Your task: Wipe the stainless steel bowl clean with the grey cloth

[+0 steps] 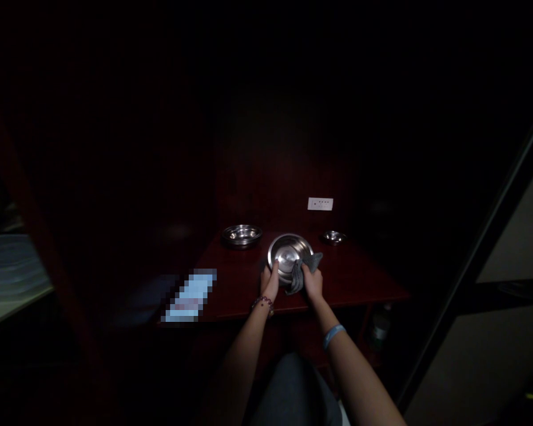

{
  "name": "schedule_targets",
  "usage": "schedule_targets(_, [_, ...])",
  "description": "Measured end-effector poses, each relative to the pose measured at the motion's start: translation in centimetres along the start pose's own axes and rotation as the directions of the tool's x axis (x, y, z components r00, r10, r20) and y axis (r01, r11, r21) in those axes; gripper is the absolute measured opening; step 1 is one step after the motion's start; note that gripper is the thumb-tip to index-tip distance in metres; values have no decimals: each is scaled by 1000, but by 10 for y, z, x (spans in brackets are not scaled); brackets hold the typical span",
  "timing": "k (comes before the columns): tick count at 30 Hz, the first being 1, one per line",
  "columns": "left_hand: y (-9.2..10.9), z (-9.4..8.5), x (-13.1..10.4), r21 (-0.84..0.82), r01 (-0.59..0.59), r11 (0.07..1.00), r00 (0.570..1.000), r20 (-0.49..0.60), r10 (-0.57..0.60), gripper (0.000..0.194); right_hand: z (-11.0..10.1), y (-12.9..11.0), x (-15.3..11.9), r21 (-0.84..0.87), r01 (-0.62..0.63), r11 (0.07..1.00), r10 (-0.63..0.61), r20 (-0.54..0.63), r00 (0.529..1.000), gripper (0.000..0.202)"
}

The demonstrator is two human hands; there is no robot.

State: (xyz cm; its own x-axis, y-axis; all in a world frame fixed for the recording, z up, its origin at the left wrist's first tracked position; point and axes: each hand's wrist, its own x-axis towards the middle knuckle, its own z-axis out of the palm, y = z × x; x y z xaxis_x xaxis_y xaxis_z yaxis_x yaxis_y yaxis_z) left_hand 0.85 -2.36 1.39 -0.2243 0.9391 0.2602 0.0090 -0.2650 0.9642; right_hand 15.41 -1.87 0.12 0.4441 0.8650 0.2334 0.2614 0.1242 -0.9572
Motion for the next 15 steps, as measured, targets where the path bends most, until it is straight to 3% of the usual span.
schedule_targets(7, [2,-2,-1,15,2,1000,999,-34,-1,56,1,1,1,4,-13,1000,13,-2,1000,40])
schedule_targets(15, [0,-2,1,-5,-12,1000,999,-47,11,60,1,-1,0,85,-38,996,40,-17,999,44])
